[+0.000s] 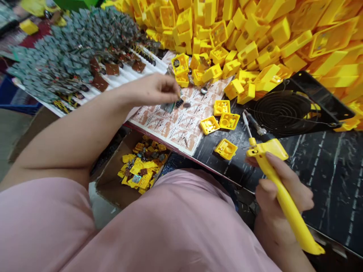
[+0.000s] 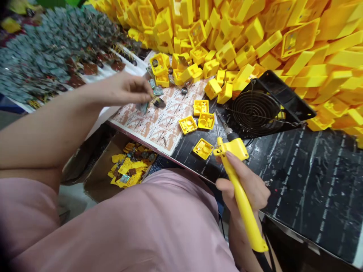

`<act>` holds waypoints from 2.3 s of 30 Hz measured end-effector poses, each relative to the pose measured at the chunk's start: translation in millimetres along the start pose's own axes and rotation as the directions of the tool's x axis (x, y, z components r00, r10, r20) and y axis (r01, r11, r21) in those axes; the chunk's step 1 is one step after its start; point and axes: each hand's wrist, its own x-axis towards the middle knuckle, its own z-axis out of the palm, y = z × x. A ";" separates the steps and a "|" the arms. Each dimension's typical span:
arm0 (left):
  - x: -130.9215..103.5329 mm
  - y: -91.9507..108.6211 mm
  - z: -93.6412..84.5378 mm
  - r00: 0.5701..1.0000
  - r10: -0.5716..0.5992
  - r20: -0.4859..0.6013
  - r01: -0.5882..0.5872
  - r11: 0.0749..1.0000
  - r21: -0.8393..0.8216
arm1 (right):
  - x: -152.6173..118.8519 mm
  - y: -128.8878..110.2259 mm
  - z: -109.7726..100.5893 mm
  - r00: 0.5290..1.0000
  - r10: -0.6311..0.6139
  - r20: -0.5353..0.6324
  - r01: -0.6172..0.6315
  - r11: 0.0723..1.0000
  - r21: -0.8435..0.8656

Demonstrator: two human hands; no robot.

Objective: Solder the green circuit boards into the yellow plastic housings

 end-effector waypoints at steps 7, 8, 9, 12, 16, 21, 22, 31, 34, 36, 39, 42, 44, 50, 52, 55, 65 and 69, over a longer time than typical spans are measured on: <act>34.5 -34.1 -5.6 0.987 0.035 -0.155 0.046 0.872 0.487 | 3.2 3.1 9.5 0.993 -0.114 -0.019 0.114 0.993 -0.013; 44.3 -34.1 -4.4 0.971 0.035 -0.236 0.082 0.880 0.467 | 2.8 1.4 9.7 0.994 -0.111 -0.015 0.110 0.994 -0.017; 54.1 -33.9 -2.3 0.953 0.017 -0.304 0.124 0.890 0.439 | 2.3 -0.1 9.6 0.995 -0.102 -0.015 0.102 0.995 -0.022; 74.2 -33.2 1.2 0.905 -0.126 -0.407 0.278 0.898 0.341 | 0.8 -1.7 7.7 0.996 -0.086 -0.008 0.086 0.996 -0.027; 61.9 -24.4 -20.9 0.886 -0.081 -0.457 0.159 0.978 0.134 | 0.8 2.2 4.2 0.993 -0.114 -0.005 0.114 0.993 -0.040; 11.0 11.4 -38.0 0.900 0.143 -0.412 -0.206 0.972 -0.113 | 4.3 -5.1 6.8 0.999 -0.042 -0.023 0.043 0.999 0.017; 1.3 18.5 -29.1 0.938 0.149 -0.314 -0.178 0.982 -0.067 | 6.0 -8.2 8.3 0.999 -0.031 -0.010 0.032 0.999 0.042; -53.3 20.3 96.4 0.965 0.228 0.130 -0.253 0.940 0.227 | 22.8 -11.7 37.1 0.929 -0.264 0.259 0.244 0.964 0.108; -67.4 5.3 80.4 0.976 0.213 0.050 -0.219 0.956 0.194 | 21.3 -10.8 48.4 0.912 -0.245 0.329 0.210 0.968 0.138; -76.3 -3.2 66.2 0.984 0.173 -0.036 -0.164 0.970 0.177 | 20.7 -11.5 54.5 0.901 -0.261 0.347 0.229 0.964 0.132; -86.0 -10.4 60.5 0.979 0.141 -0.148 -0.120 0.983 0.142 | 22.4 -13.7 63.0 0.880 -0.295 0.372 0.272 0.955 0.116; -88.9 -10.3 77.0 0.969 0.183 -0.165 -0.162 0.977 0.137 | 25.9 -15.6 73.7 0.862 -0.329 0.385 0.310 0.944 0.114; -87.2 -7.6 92.8 0.961 0.203 -0.189 -0.166 0.967 0.193 | 28.3 -16.6 82.3 0.849 -0.342 0.402 0.325 0.939 0.112; -77.3 3.5 107.5 0.967 0.239 -0.086 -0.184 0.893 0.410 | 35.9 -20.6 94.6 0.794 -0.341 0.502 0.346 0.934 0.088; -76.7 8.1 99.4 0.968 0.253 0.001 -0.234 0.893 0.384 | 37.1 -20.7 91.3 0.776 -0.357 0.521 0.354 0.929 0.109; -76.3 13.1 86.7 0.970 0.231 0.076 -0.243 0.945 0.219 | 34.6 -18.2 86.4 0.763 -0.380 0.523 0.354 0.923 0.153; -70.5 12.2 88.8 0.983 0.157 0.092 -0.135 0.969 -0.206 | 32.7 -18.7 83.2 0.797 -0.367 0.480 0.338 0.929 0.149; -73.6 11.6 101.1 0.980 0.185 -0.072 -0.193 0.970 -0.146 | 35.8 -22.1 83.9 0.797 -0.399 0.453 0.392 0.913 0.114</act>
